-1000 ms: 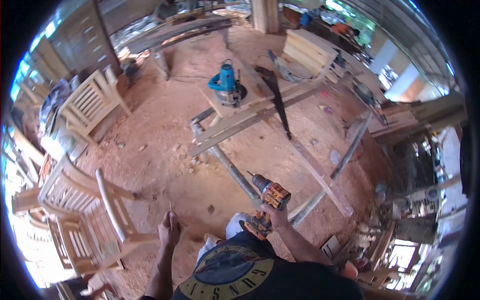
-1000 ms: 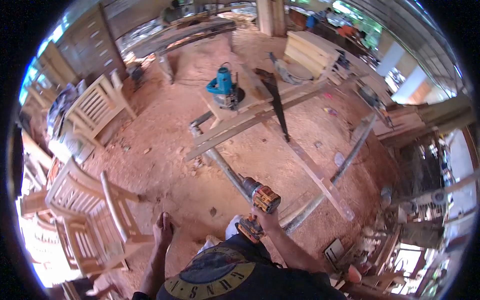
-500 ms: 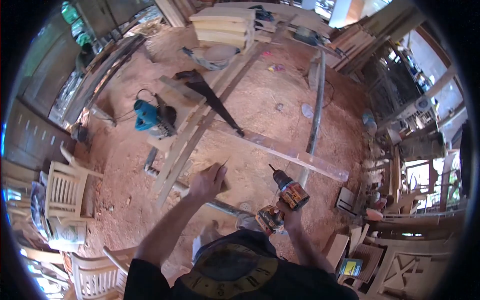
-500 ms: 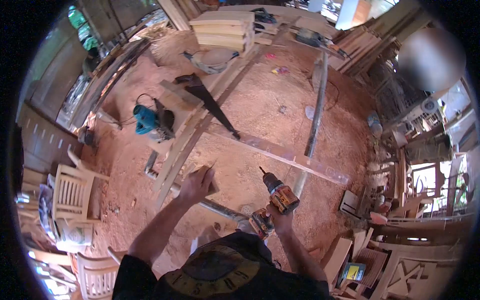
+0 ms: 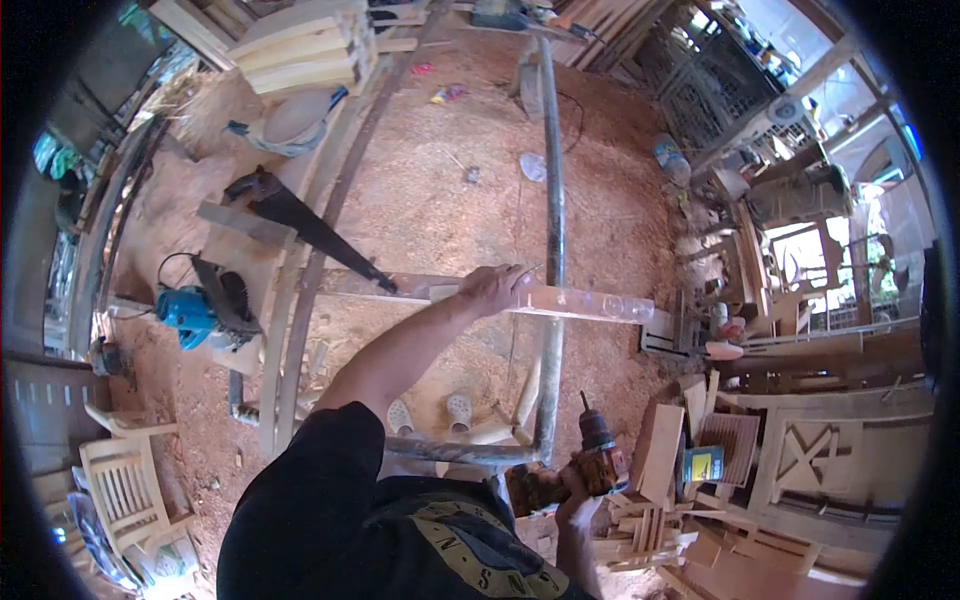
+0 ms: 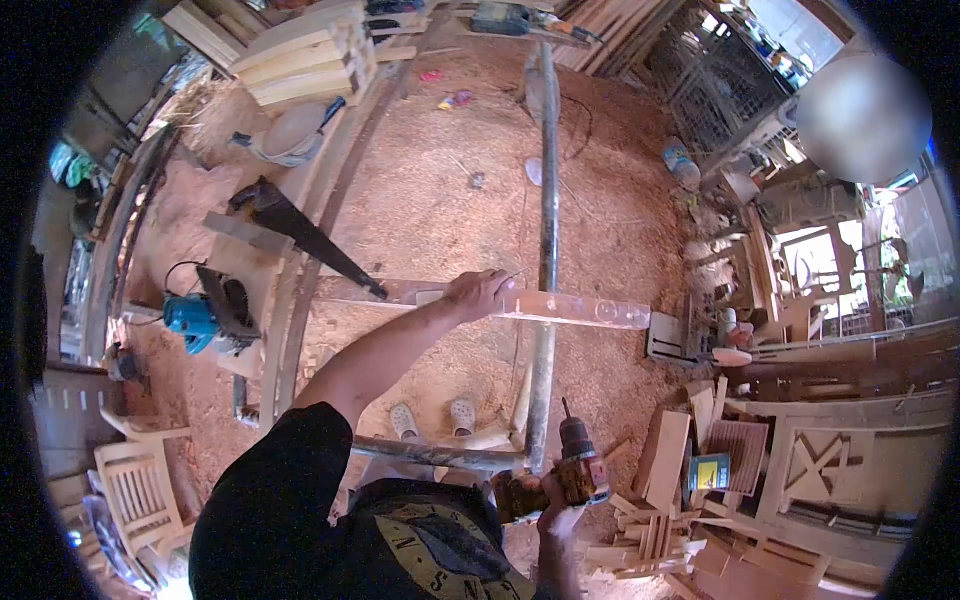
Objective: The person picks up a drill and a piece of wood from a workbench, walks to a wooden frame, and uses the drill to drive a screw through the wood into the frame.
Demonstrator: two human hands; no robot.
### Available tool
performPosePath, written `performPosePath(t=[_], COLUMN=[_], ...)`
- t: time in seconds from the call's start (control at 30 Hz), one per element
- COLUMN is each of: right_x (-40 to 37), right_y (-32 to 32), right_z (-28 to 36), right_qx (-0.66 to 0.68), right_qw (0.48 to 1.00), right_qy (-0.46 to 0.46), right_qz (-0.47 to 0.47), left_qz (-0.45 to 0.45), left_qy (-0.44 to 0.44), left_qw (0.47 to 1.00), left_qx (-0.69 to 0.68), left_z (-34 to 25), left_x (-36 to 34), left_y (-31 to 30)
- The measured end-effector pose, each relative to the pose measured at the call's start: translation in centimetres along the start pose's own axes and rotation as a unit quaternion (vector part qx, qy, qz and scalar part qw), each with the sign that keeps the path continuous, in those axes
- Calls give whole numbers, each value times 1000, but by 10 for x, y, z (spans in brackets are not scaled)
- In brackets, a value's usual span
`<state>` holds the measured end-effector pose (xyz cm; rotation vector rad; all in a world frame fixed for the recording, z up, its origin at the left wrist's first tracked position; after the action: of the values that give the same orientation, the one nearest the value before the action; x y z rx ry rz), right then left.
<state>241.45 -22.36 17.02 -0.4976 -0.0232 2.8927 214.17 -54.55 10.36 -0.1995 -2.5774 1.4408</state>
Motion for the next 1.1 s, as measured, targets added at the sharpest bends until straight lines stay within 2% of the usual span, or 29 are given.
performPosePath(t=[0.1,0.13,0.23,0.37,0.43,0.5,0.57,0.67,0.73,0.8,0.83,0.87,0.9,1.03,1.1], right_x=[-14,-20,-22,-18,-13,-1,7,18,23,23,22,22,21,15,8], right_y=[-9,-6,-1,12,6,8,14,36,53,70,79,88,95,115,123], right_z=[-7,-4,-4,6,-9,-20,-26,-19,-18,-14,-10,-7,-4,-6,-7], right_qx=[5,15,23,57,-14,-56,-6,-12,10,23,25,25,26,15,4], right_qw=[999,998,997,996,999,998,999,1000,999,996,995,994,993,991,990], right_qy=[34,50,47,33,23,-18,-18,-14,21,38,38,38,36,16,14], right_qz=[-32,-39,-63,-57,-44,-21,-33,20,49,73,84,95,106,135,140], left_qz=[17,-24,-58,-146,-166,-222,-240,-299,-336,-402,-399,-382,-387,-318,-219], left_qy=[8,37,98,105,106,51,5,-55,-156,-187,-263,-320,-353,-449,-465], left_qw=[1000,999,992,983,980,973,967,949,928,896,878,866,851,814,829], left_qx=[-16,-10,56,28,-15,-39,-91,-89,-36,-16,-6,28,30,183,220], left_z=[7,5,1,-2,-1,2,6,41,77,128,170,185,217,262,270], left_x=[15,17,19,16,9,-8,-35,-100,-160,-225,-259,-284,-310,-340,-329], left_y=[28,27,34,18,1,-28,-60,-100,-136,-166,-169,-191,-200,-268,-286])
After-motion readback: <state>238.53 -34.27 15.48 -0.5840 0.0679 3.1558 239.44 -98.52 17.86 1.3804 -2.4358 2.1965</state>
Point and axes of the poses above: each hand's wrist, its own x-axis towards the middle knuckle, its own y-axis out of the palm, z = x × y, the point moved 9 cm from there along x, towards the middle knuckle, and after that the axes turned 3 degrees about y, right-handed, at the moved point
